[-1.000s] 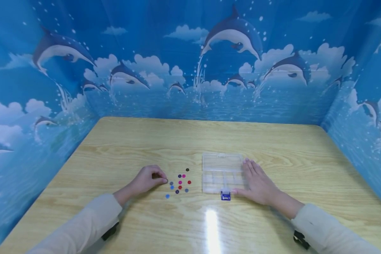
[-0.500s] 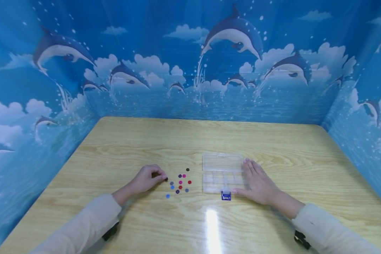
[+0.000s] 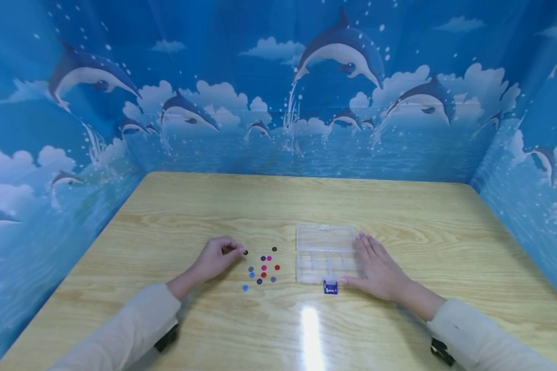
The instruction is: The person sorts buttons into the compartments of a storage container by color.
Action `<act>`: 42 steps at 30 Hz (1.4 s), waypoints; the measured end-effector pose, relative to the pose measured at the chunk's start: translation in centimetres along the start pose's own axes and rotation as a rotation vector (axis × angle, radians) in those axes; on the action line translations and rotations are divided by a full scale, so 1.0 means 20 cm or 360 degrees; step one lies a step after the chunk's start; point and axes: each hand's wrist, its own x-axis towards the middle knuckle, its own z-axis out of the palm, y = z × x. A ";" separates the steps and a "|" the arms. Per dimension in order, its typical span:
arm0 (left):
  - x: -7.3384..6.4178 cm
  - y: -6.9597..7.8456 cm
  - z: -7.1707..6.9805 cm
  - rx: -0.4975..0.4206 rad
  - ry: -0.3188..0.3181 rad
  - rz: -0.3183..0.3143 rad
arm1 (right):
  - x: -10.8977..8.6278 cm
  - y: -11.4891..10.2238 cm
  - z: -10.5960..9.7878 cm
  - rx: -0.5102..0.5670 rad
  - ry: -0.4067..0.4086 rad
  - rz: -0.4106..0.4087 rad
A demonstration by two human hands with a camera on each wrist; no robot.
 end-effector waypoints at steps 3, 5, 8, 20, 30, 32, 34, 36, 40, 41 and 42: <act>0.01 0.01 0.01 -0.0023 0.0055 -0.0055 | 0.00 0.00 0.00 -0.0004 0.0000 -0.0002; 0.01 0.01 0.02 -0.0027 0.0085 -0.0082 | 0.00 0.00 0.00 -0.0003 -0.0004 -0.0002; 0.01 0.02 0.03 -0.0040 0.0107 -0.0107 | 0.00 -0.01 0.00 -0.0006 -0.0006 0.0000; 0.03 0.08 0.07 -0.0077 0.0136 -0.0140 | 0.00 0.00 0.00 -0.0001 -0.0010 0.0011; 0.07 0.12 0.11 -0.0140 0.0102 -0.0128 | 0.01 0.01 0.00 -0.0027 -0.0005 0.0009; 0.07 0.13 0.12 -0.0151 0.0096 -0.0143 | 0.01 0.01 0.01 -0.0023 -0.0012 0.0011; 0.07 0.15 0.13 -0.0165 0.0092 -0.0160 | 0.01 0.01 0.01 -0.0014 -0.0030 0.0022; 0.07 0.16 0.14 -0.0172 0.0097 -0.0165 | 0.01 0.01 0.01 -0.0011 -0.0026 0.0020; 0.08 0.17 0.16 -0.0198 0.0106 -0.0148 | 0.01 0.01 0.01 -0.0016 -0.0026 0.0017; 0.08 0.17 0.17 -0.0202 0.0104 -0.0150 | 0.01 0.01 0.01 -0.0016 -0.0026 0.0015; 0.08 0.17 0.17 -0.0208 0.0099 -0.0153 | 0.01 0.01 0.01 -0.0016 -0.0031 0.0018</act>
